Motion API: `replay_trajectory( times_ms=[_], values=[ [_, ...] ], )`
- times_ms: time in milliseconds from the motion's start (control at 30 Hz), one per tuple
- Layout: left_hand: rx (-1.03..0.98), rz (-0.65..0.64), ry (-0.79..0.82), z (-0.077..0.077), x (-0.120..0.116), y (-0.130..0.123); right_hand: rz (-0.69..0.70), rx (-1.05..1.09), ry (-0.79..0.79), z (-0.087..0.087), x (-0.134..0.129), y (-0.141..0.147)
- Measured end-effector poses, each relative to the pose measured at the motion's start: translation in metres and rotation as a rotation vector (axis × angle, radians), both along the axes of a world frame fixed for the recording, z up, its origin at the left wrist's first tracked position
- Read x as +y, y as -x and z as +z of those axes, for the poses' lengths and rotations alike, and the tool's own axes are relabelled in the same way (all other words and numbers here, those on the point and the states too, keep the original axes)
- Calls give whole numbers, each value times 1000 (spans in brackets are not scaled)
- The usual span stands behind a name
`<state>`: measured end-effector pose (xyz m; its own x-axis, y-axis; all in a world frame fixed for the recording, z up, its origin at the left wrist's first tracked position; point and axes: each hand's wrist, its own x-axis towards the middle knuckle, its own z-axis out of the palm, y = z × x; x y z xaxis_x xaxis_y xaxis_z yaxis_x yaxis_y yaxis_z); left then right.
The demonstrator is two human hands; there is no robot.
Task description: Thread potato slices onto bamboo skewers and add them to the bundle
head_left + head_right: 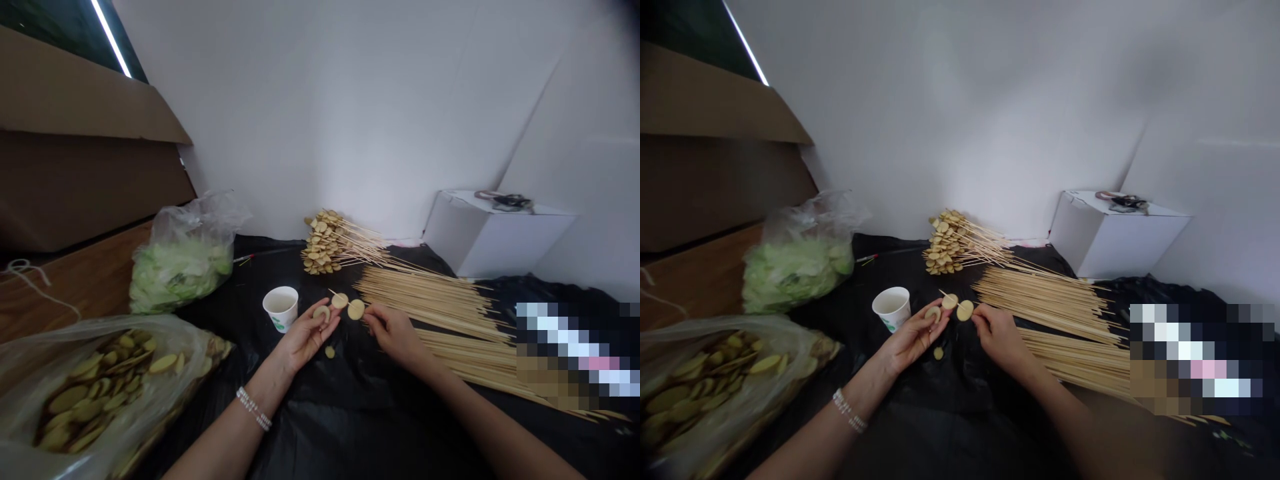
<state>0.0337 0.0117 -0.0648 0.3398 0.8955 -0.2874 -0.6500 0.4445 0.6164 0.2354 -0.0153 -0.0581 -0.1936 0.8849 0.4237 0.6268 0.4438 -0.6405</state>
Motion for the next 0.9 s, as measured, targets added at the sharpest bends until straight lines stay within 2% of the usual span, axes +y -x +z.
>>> replay_trajectory(
  times_ms=[300,500,633,733,900],
  values=[
    [98,61,0,-5,3,0,33,-10,52,1,-1,1],
    [148,112,36,2,0,-2,62,-29,58,0,-2,2],
    [191,107,-18,4,-2,-3,60,-24,59,0,-1,1],
    [175,122,-36,1,-1,-3,53,-24,70,2,-2,2],
    [95,225,1,-4,2,-4,68,-43,90,5,-5,4]
  ],
)
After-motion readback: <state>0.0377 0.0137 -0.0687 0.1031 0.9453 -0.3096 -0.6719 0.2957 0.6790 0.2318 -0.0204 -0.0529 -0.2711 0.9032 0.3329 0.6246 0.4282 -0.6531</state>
